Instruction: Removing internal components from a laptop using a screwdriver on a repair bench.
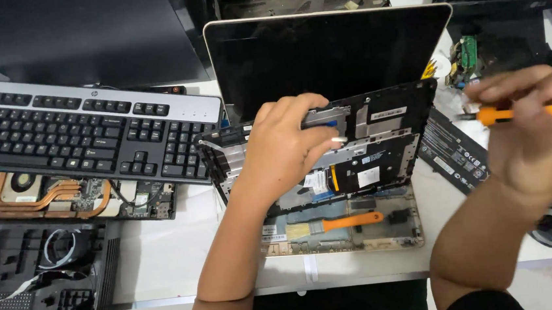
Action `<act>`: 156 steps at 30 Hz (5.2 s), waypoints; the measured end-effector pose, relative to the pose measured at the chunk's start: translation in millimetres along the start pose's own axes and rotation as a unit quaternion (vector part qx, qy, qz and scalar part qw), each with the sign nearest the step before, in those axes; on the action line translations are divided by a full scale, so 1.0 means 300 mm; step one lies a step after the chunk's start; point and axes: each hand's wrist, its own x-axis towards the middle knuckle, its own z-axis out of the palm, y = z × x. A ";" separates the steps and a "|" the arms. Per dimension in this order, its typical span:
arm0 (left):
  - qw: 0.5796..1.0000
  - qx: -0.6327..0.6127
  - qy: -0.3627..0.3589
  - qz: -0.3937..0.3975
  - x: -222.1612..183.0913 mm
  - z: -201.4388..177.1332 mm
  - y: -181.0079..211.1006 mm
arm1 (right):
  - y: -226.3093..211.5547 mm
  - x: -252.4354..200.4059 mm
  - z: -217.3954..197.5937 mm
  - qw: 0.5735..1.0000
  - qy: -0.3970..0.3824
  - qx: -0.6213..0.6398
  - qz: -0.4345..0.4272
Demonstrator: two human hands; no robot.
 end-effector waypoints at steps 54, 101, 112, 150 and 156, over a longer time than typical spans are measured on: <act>0.991 0.117 -0.008 -0.062 -0.012 0.113 -0.093 | 0.829 -0.024 -0.153 0.787 0.044 -0.548 0.279; 0.995 0.064 0.058 0.059 0.033 0.046 -0.004 | -0.020 -0.286 0.276 0.830 -0.236 -0.296 0.409; 0.994 0.076 0.041 0.065 0.032 0.051 -0.011 | 0.017 -0.304 0.316 0.916 -0.153 -0.277 0.247; 0.997 0.058 0.001 0.048 0.023 0.037 -0.021 | 0.080 -0.381 0.302 0.899 -0.264 -0.348 0.031; 0.998 0.047 0.007 0.046 0.023 0.036 -0.020 | 0.062 -0.370 0.300 0.897 -0.278 -0.343 0.009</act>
